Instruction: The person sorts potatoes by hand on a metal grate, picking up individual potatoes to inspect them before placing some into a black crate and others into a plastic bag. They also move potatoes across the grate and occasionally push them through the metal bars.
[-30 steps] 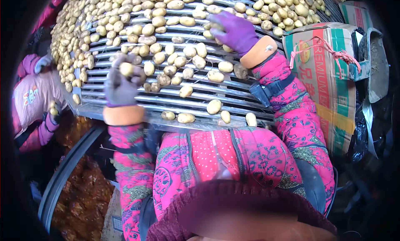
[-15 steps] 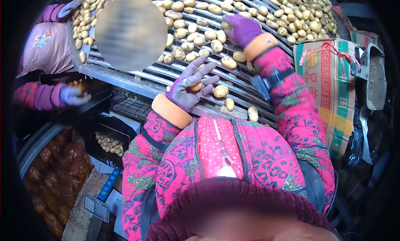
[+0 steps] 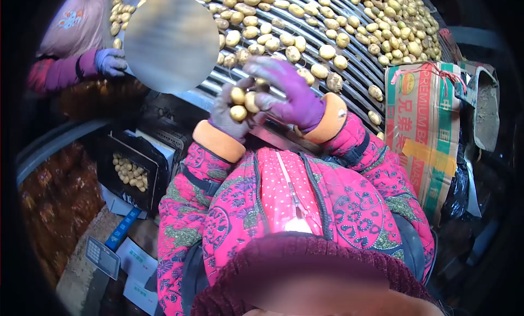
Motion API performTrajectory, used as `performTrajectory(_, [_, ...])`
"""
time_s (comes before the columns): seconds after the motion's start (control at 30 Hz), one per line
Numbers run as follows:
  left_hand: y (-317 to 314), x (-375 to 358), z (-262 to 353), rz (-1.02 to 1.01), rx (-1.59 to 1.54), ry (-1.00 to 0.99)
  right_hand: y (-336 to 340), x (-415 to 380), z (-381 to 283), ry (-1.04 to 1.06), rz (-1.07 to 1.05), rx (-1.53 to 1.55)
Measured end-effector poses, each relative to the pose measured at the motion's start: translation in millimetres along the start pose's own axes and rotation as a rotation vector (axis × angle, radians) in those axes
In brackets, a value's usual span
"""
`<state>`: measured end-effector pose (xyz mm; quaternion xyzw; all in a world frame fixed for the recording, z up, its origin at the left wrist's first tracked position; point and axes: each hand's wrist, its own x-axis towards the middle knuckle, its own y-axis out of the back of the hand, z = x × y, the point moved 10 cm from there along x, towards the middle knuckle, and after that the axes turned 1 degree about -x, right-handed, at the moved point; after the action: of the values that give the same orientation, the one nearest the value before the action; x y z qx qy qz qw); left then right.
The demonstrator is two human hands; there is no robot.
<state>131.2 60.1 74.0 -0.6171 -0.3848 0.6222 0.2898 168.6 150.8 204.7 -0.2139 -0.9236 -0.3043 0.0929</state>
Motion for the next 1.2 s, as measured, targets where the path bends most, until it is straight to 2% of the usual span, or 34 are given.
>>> performTrajectory(0.07, [12.1, -28.7, 39.7, -0.173, 0.166, -0.075, 11.0, -0.8, 12.0, -0.039, 0.048, 0.015])
performTrajectory(0.1, [25.2, -44.2, 64.2, -0.192, 0.181, -0.165, 15.2, -3.3, 28.0, -0.114, 0.051, 0.028])
performTrajectory(0.17, [68.0, -89.4, 106.0, -0.136, 0.279, -0.297, 28.8, -19.5, 52.6, -0.065, 0.163, -0.094])
performTrajectory(0.2, [95.1, -115.5, 119.9, -0.064, 0.358, -0.331, 33.4, -30.3, 72.6, -0.129, 0.172, -0.030])
performTrajectory(0.27, [156.8, -169.5, 132.5, 0.302, 0.450, -0.410, 46.7, -59.7, 104.8, -0.255, 0.233, -0.164])
performTrajectory(0.3, [197.8, -193.0, 135.4, 0.482, 0.518, -0.427, 55.6, -61.0, 93.6, -0.158, 0.236, -0.369])
performTrajectory(0.33, [229.8, -209.2, 139.0, 0.647, 0.585, -0.427, 62.2, -70.7, 99.8, -0.139, 0.246, -0.451])
performTrajectory(0.37, [263.9, -222.2, 131.0, 0.806, 0.545, -0.282, 69.1, -82.5, 102.6, -0.103, 0.266, -0.541])
performTrajectory(0.4, [276.4, -227.0, 128.3, 0.810, 0.539, -0.286, 75.8, -95.0, 110.2, -0.105, 0.281, -0.586])
performTrajectory(0.47, [319.8, -239.2, 113.5, 0.978, 0.538, -0.227, 85.1, -103.1, 109.7, -0.173, 0.265, -0.692])
performTrajectory(0.5, [362.7, -245.3, 117.7, 0.964, 0.549, -0.220, 90.2, -107.5, 111.8, -0.172, 0.270, -0.738])
performTrajectory(0.53, [387.4, -249.3, 152.9, 0.993, 1.281, -0.153, 95.1, -110.3, 113.1, -0.170, 0.285, -0.789])
performTrajectory(0.57, [400.2, -230.4, 181.0, 0.921, 2.027, -0.089, 100.1, -112.9, 115.7, -0.188, 0.305, -0.817])
performTrajectory(0.6, [375.1, -222.1, 199.5, 0.906, 1.807, -0.140, 105.4, -114.3, 116.2, -0.186, 0.322, -0.808])
performTrajectory(0.67, [287.5, -191.2, 251.0, 0.626, 1.519, -0.755, 112.2, -119.8, 123.3, -0.218, 0.336, -0.823])
performTrajectory(0.73, [105.8, -148.1, 250.3, 0.376, 1.671, -1.048, 114.5, -123.0, 133.5, -0.294, 0.326, -0.793])
performTrajectory(0.8, [-15.6, -93.5, 236.7, 0.095, 1.894, -1.207, 110.8, -123.4, 140.3, -0.352, 0.314, -0.817])
performTrajectory(0.87, [-66.2, -25.1, 231.9, 0.202, 2.195, -1.063, 107.2, -119.2, 137.4, -0.378, 0.286, -0.880])
performTrajectory(0.93, [-65.2, 46.2, 240.9, 0.365, 2.564, -0.986, 109.1, -112.3, 134.7, -0.355, 0.296, -0.848])
performTrajectory(0.97, [-45.9, 77.1, 252.5, 0.509, 2.615, -0.767, 114.6, -105.8, 130.5, -0.327, 0.329, -0.839])
performTrajectory(1.0, [-47.5, 95.7, 249.1, 0.421, 2.595, -0.711, 119.7, -101.6, 132.5, -0.305, 0.332, -0.851])
performTrajectory(1.07, [-33.6, 116.4, 263.1, 0.579, 2.685, -0.545, 128.1, -77.7, 128.6, -0.304, 0.330, -0.793])
performTrajectory(1.13, [-50.2, 110.4, 252.2, 0.661, 2.802, -0.456, 133.4, -47.7, 130.0, -0.236, 0.335, -0.728])
performTrajectory(1.17, [-56.0, 110.2, 248.4, 0.715, 2.864, -0.356, 130.2, -32.8, 137.4, -0.273, 0.300, -0.735])
performTrajectory(1.2, [-57.9, 109.7, 248.1, 0.716, 2.866, -0.352, 123.8, -8.8, 136.0, -0.234, 0.246, -0.675])
